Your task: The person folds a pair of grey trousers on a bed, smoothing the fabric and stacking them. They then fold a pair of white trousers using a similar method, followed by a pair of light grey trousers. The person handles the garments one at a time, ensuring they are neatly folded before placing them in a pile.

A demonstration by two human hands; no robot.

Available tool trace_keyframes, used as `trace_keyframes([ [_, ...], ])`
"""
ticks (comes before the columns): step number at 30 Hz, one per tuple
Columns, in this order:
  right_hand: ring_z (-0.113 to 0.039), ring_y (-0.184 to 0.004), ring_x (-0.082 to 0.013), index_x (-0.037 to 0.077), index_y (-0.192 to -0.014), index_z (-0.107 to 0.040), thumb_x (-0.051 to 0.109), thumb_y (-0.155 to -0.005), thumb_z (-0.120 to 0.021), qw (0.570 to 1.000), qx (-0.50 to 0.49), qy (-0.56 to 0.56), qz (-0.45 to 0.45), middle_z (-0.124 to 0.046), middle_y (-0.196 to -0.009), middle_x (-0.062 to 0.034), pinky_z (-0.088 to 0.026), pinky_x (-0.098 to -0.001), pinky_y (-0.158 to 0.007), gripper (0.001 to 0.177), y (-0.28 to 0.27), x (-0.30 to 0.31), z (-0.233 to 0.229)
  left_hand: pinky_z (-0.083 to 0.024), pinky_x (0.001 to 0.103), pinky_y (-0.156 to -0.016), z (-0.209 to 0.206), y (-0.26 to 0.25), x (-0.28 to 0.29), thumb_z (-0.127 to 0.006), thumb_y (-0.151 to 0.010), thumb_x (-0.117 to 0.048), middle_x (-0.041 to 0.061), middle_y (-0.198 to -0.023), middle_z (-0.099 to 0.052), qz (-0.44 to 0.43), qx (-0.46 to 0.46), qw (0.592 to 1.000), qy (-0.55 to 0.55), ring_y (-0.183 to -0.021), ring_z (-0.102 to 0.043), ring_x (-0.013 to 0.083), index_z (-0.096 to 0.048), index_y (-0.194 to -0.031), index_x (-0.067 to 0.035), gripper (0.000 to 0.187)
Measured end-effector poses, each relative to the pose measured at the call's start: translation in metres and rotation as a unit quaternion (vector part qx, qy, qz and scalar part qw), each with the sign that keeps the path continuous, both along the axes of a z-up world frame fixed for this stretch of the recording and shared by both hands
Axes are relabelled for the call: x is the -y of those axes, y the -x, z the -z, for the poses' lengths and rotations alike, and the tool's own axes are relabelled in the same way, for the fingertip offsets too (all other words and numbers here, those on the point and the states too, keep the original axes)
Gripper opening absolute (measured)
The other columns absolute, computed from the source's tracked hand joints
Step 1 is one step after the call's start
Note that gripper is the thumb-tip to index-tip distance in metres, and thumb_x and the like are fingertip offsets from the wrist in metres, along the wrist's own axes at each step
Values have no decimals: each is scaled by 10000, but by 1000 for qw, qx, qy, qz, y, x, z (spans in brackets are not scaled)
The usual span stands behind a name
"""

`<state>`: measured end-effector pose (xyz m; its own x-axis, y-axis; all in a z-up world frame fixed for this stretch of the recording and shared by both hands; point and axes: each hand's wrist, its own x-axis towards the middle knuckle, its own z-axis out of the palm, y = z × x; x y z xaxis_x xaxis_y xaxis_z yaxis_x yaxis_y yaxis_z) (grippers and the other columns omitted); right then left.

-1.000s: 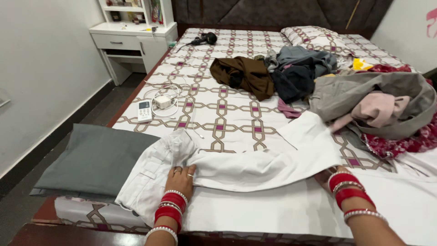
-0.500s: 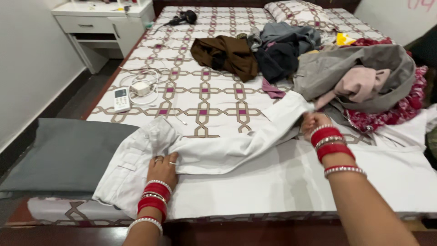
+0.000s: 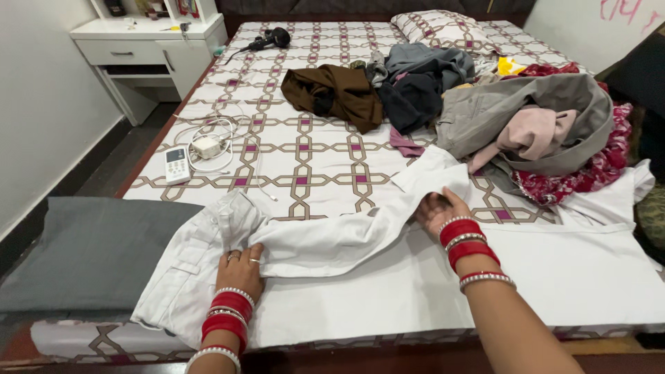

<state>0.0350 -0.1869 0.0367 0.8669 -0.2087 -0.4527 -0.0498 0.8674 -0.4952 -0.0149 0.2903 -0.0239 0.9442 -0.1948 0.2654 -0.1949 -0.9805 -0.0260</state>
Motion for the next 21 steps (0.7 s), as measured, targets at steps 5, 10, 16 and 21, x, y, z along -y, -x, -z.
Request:
trace_keyframes([
  [5, -563, -1348, -303, 91, -1348, -586, 205, -918, -612, 994, -40, 66, 76, -606, -1462, -105, -356, -630, -1194, 446, -62, 49, 26, -381, 440, -1082, 2, -2, -2, -750, -757, -143, 56, -1208, -657, 2, 16, 1000, -3, -1170, -599, 259, -476, -1358, -161, 661],
  [10, -535, -1368, -370, 6, -1422, -534, 305, -962, -507, 978, 96, -127, 133, -562, -1491, -198, -358, -636, -1132, 549, -45, 56, 21, -378, 438, -1077, -5, 0, 0, -774, -734, -182, 64, -1224, -650, -6, -15, 1000, 19, -1162, -595, 269, -476, -1341, -158, 676],
  [16, -604, -1288, -367, 2, -1393, -557, 264, -953, -587, 993, 63, -30, 96, -620, -1409, -201, -459, -579, -1086, 513, -56, 53, -4, -391, 429, -1056, -3, 0, -1, -735, -744, -112, 69, -1220, -668, 1, 16, 1000, 20, -1149, -612, 267, -492, -1344, -142, 648],
  [21, -676, -1217, -355, -5, -1341, -599, 85, -922, -691, 976, 146, 134, 95, -683, -1323, -187, -536, -552, -1096, 438, -75, 101, -44, -377, 450, -1079, -3, 2, 0, -739, -737, -128, 77, -1200, -673, 0, 16, 999, 34, -1151, -610, 283, -505, -1315, -142, 623],
])
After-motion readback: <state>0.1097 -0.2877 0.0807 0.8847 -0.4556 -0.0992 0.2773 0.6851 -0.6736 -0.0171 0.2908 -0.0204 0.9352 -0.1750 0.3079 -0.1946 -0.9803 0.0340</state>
